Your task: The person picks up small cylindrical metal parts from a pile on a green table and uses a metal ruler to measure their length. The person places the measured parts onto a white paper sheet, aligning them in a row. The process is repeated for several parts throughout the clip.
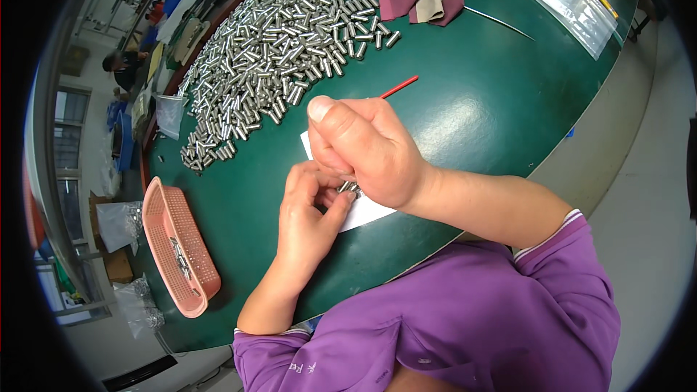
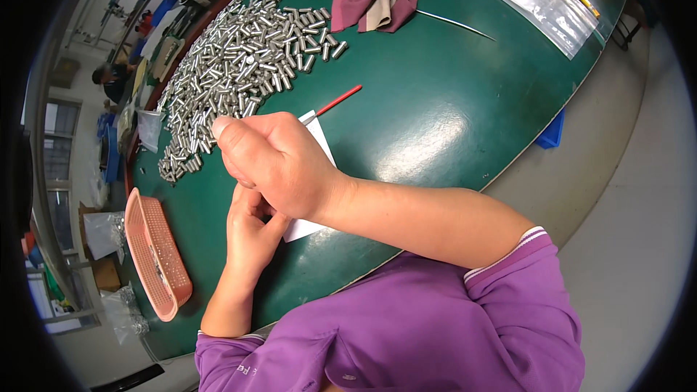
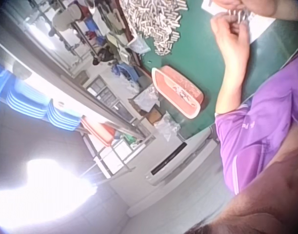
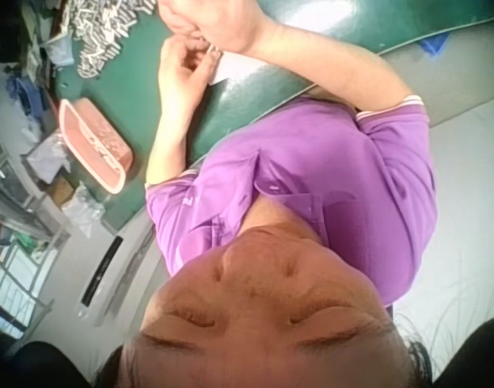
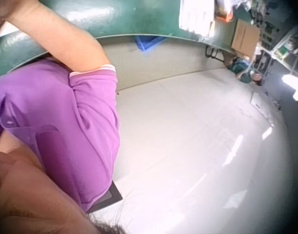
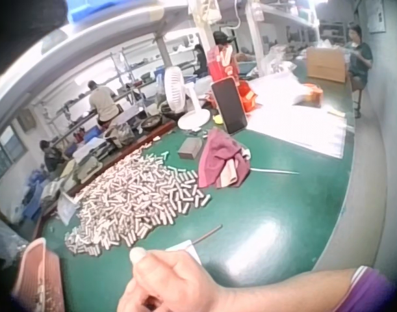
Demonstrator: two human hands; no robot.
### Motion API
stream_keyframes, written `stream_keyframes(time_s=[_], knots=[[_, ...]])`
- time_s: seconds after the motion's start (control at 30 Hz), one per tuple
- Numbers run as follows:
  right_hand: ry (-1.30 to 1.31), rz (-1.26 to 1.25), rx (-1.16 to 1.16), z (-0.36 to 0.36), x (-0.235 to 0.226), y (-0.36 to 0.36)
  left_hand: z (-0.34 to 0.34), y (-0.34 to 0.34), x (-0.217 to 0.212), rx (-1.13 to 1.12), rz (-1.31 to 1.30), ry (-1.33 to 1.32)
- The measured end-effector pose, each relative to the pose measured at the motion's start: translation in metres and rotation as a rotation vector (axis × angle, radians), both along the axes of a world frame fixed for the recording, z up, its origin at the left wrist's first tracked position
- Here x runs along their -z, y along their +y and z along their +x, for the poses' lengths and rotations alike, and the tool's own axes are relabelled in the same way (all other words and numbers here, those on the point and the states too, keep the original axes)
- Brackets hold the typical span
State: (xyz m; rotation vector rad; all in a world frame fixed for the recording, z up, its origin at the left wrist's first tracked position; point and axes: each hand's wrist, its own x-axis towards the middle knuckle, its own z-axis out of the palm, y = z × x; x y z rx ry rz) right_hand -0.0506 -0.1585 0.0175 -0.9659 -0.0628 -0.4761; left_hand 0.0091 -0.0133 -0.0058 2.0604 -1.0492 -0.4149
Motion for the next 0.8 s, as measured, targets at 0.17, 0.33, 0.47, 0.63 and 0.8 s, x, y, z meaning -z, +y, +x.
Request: stream_keyframes(time_s=[0.17, 0.33, 0.47, 0.63, 0.8], knots=[[0.003, -0.001, 0.003, 0.000, 0.000, 0.000, 0.002, 0.001, 0.002, 0.004, -0.012, -0.005], [0.026, -0.007, 0.001, -0.001, -0.001, 0.001, 0.001, 0.001, 0.002, 0.004, -0.007, -0.002], [0.015, -0.061, 0.003, 0.000, 0.004, 0.003, -0.001, 0.002, 0.005, -0.002, -0.030, 0.007], [0.045, -0.221, 0.036, 0.006, 0.007, 0.015, 0.005, 0.002, 0.005, 0.057, 0.017, -0.113], [-0.026, -0.061, -0.047, 0.005, 0.007, -0.002, 0.005, 0.007, 0.011, 0.002, -0.016, 0.005]])
